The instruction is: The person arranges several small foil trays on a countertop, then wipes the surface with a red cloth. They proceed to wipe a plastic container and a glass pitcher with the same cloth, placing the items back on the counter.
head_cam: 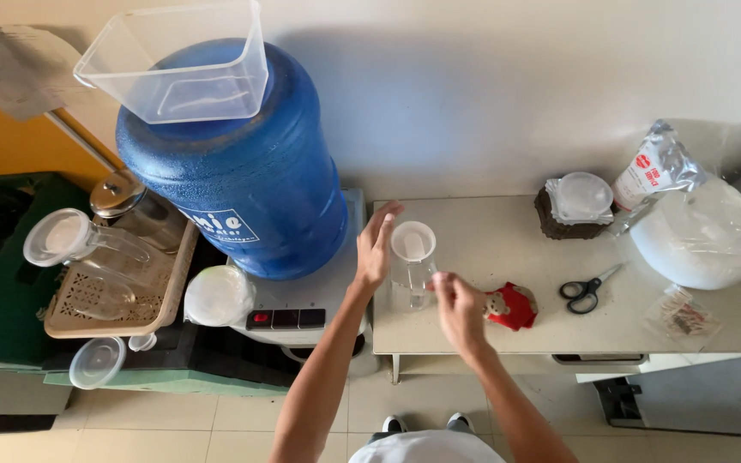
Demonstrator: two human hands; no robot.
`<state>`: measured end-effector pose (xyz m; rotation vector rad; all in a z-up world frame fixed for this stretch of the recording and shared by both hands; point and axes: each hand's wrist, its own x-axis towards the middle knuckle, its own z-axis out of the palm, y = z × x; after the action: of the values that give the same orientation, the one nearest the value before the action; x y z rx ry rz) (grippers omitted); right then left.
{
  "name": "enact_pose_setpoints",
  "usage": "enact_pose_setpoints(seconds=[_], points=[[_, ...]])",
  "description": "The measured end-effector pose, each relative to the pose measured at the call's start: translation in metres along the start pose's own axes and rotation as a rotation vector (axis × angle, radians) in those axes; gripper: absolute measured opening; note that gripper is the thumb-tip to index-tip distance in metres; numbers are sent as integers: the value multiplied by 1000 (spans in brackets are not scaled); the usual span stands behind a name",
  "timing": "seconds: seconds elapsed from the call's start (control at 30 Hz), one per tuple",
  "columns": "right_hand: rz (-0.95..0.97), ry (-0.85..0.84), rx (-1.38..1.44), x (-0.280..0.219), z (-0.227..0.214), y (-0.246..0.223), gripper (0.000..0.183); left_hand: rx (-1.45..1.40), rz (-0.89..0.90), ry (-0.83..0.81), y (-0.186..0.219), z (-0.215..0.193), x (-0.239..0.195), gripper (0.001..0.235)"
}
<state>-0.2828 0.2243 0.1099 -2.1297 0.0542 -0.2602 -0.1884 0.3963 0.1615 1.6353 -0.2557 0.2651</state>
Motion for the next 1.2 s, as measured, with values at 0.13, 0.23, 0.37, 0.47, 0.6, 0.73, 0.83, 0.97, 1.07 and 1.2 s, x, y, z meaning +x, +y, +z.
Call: enact_pose_setpoints(seconds=[0.13,0.23,0.37,0.47,0.6,0.73,0.83,0.97,1.07,1.2], points=[[44,109,-51,18,-25,68,31,23,25,65,13,-6,-21,52],[-380,113,-259,22,-44,98,23,78,24,110,16,-5,-31,54],[-489,-127,-629,24,-44,139,49,77,6,155,21,2,-44,54],[-361,-278,-627,27,-40,159,47,98,1,171,27,9,-53,54],[-248,-353,-565,38,-41,163,37,165,-18,212,38,19,-66,59],[-296,-214,-233,40,-50,116,43,195,41,250,36,27,-76,68],[93,-233,157,50,-53,86,28,232,-16,274,37,35,-80,76],[-251,54,16,63,-49,40,31,351,-104,253,32,46,-85,94],[-180,58,143,70,-41,6,29,392,-124,218,31,53,-86,103],[-219,12,154,79,-19,4,39,380,-114,196,31,57,-86,105]])
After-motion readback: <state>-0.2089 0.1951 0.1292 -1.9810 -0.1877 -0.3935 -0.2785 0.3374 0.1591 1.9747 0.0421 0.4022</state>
